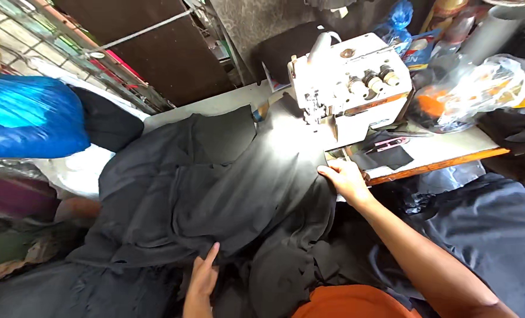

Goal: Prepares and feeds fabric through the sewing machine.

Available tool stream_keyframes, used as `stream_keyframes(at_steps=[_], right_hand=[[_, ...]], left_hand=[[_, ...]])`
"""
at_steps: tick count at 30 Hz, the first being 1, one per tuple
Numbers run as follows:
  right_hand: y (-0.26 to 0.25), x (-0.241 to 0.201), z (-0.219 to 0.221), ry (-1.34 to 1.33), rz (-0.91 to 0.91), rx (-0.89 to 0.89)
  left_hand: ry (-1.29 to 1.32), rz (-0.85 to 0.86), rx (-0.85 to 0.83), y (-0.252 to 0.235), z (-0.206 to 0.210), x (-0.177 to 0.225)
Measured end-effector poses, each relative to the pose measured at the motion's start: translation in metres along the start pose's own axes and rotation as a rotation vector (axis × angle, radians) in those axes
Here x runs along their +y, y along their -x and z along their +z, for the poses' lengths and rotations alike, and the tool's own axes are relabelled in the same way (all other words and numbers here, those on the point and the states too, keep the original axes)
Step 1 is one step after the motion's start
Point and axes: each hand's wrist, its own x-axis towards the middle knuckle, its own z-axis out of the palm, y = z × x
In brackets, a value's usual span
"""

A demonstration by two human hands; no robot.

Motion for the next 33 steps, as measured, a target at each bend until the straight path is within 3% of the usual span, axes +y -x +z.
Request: stream_keyframes(at_steps=[3, 6, 8, 9, 11, 14, 15, 17, 20, 24, 29, 33], right_hand=[[-0.022, -0.017, -0.002, 0.031, 0.039, 0.059], [-0.028, -0.031, -0.001, -0.114, 0.133, 0.109], [-0.019, -0.030, 0.008, -0.266, 0.162, 0.163], [-0.008, -0.026, 0.014, -0.321, 0.158, 0.163], [0.029, -0.012, 0.027, -0.407, 0.184, 0.092], [0.091, 0.023, 0.046, -0.448, 0.301, -0.003], [0.108, 0.036, 0.048, -0.433, 0.351, -0.010], [0.129, 0.053, 0.041, -0.372, 0.397, -0.006], [0.142, 0.053, 0.018, -0.297, 0.308, 0.019], [0.154, 0.038, -0.002, -0.271, 0.172, 0.002], [0.141, 0.057, -0.001, -0.057, 0.151, -0.015], [0.100, 0.040, -0.006, 0.073, 0.086, -0.049]], left_hand=[[0.092, 0.174, -0.031, 0.018, -0.027, 0.045], [0.476, 0.553, -0.145, 0.022, -0.043, 0.083], [0.452, 0.798, -0.208, 0.011, -0.047, 0.092], [0.363, 0.797, -0.118, 0.013, -0.044, 0.089], [0.101, 0.614, -0.064, 0.035, -0.034, 0.071], [0.275, 0.408, -0.401, 0.052, -0.019, 0.042], [0.301, 0.404, -0.493, 0.053, -0.019, 0.036], [0.306, 0.437, -0.447, 0.062, -0.017, 0.039], [0.317, 0.601, -0.402, 0.083, -0.014, 0.071], [0.391, 0.803, -0.519, 0.099, -0.007, 0.107], [0.285, 0.786, -0.354, 0.070, -0.028, 0.093], [0.242, 0.701, -0.240, 0.056, -0.017, 0.118]])
